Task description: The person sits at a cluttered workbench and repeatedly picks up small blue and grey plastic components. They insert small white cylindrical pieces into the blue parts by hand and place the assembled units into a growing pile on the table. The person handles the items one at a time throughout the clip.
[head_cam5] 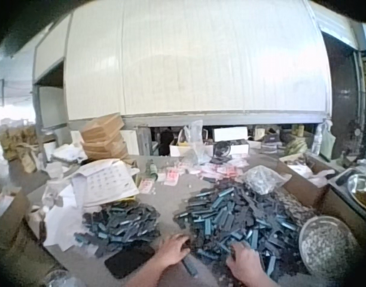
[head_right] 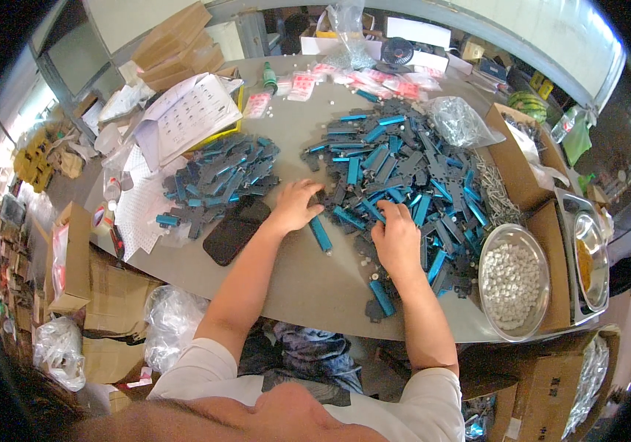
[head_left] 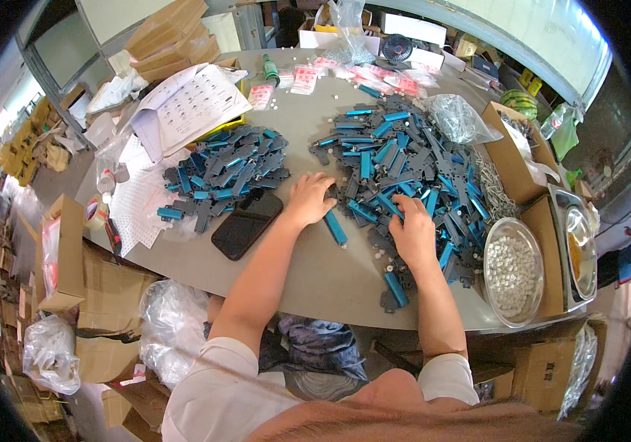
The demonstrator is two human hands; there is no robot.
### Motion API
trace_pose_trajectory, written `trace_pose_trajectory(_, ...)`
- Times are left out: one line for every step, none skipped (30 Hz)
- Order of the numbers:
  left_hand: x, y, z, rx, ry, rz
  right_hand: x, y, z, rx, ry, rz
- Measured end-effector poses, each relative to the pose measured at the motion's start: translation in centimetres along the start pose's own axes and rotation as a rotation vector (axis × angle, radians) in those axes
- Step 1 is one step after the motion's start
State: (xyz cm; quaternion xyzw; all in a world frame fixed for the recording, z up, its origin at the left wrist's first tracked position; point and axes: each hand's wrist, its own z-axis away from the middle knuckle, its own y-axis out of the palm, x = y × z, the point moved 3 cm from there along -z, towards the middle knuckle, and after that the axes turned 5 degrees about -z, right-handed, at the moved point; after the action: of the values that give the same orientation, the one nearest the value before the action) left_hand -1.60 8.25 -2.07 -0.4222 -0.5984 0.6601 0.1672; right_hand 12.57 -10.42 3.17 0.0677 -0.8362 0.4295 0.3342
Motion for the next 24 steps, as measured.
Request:
trace_pose_trajectory(0.2,-0.3,0.0,0.052,-0.007,0.054,0.2,0.0,0.0,-0.001,-0.003,-0.027)
trace_pose_trajectory(0.5,-0.4,0.0,0.104,-0.014,0.109,0.2,0.1,-0.1,-0.003,-0.006,-0.055)
trace_pose_trajectory(0.8,-0.4,-0.2,0.149,-0.037,0.107,0.3,0.0,-0.1,-0.005,-0.008,-0.063)
trace_pose_trajectory(1.2,-0.4,-0.2,0.196,-0.062,0.104,0.3,0.1,-0.1,-0.006,-0.009,-0.075)
trace_pose_trajectory(1.6,-0.4,-0.2,0.242,-0.088,0.1,0.4,0.2,-0.1,-0.007,-0.011,-0.086)
trace_pose_trajectory(1.6,-0.5,0.1,0.183,-0.03,0.077,0.6,0.2,-0.1,0.008,-0.005,-0.099)
trace_pose_trajectory(1.4,-0.7,0.5,0.123,0.03,0.054,0.9,0.1,-0.2,0.02,0.002,-0.11)
trace_pose_trajectory(1.3,-0.8,0.9,0.063,0.089,0.031,1.0,0.0,-0.3,0.033,0.009,-0.122)
trace_pose_trajectory(1.2,-1.0,1.2,0.003,0.148,0.008,0.9,0.3,-0.3,0.043,0.02,-0.219)
trace_pose_trajectory(1.3,-1.0,1.0,0.048,0.169,0.033,0.6,0.6,-0.2,0.052,0.03,-0.314)
trace_pose_trajectory(1.5,-1.1,0.5,0.091,0.19,0.058,0.3,0.9,-0.1,0.061,0.041,-0.409)
trace_pose_trajectory(1.8,-1.2,0.2,0.135,0.21,0.083,0.0,1.4,0.0,0.079,0.079,-0.485)
trace_pose_trajectory(2.2,-1.2,0.1,0.168,0.222,0.097,-0.3,1.8,0.2,0.1,0.117,-0.561)
trace_pose_trajectory(2.6,-1.2,0.1,0.201,0.233,0.111,-0.6,2.0,0.2,0.12,0.157,-0.637)
trace_pose_trajectory(3.0,-1.2,0.2,0.234,0.245,0.125,-0.7,2.1,0.2,0.152,0.2,-0.681)
trace_pose_trajectory(3.0,-1.5,0.4,0.276,0.21,0.109,-0.7,2.3,0.3,0.182,0.246,-0.727)
trace_pose_trajectory(2.9,-1.8,0.8,0.319,0.175,0.093,-0.8,2.4,0.4,0.211,0.292,-0.772)
trace_pose_trajectory(2.8,-2.2,1.0,0.362,0.141,0.078,-0.9,2.5,0.4,0.231,0.335,-0.828)
trace_pose_trajectory(2.9,-2.5,1.2,0.366,0.15,0.051,-0.9,2.7,0.5,0.255,0.375,-0.886)
trace_pose_trajectory(2.9,-2.5,1.2,0.326,0.15,0.11,-0.8,2.9,0.5,0.278,0.415,-0.943)
trace_pose_trajectory(3.0,-2.4,1.3,0.286,0.151,0.169,-0.7,3.0,0.5,0.285,0.421,-0.939)
trace_pose_trajectory(2.7,-2.5,1.4,0.245,0.152,0.229,-0.5,3.0,0.5,0.292,0.427,-0.932)
trace_pose_trajectory(2.5,-2.4,1.5,0.264,0.134,0.253,-0.4,3.0,0.4,0.299,0.433,-0.926)
trace_pose_trajectory(2.2,-2.4,1.7,0.283,0.116,0.277,-0.4,3.0,0.4,0.299,0.439,-0.916)
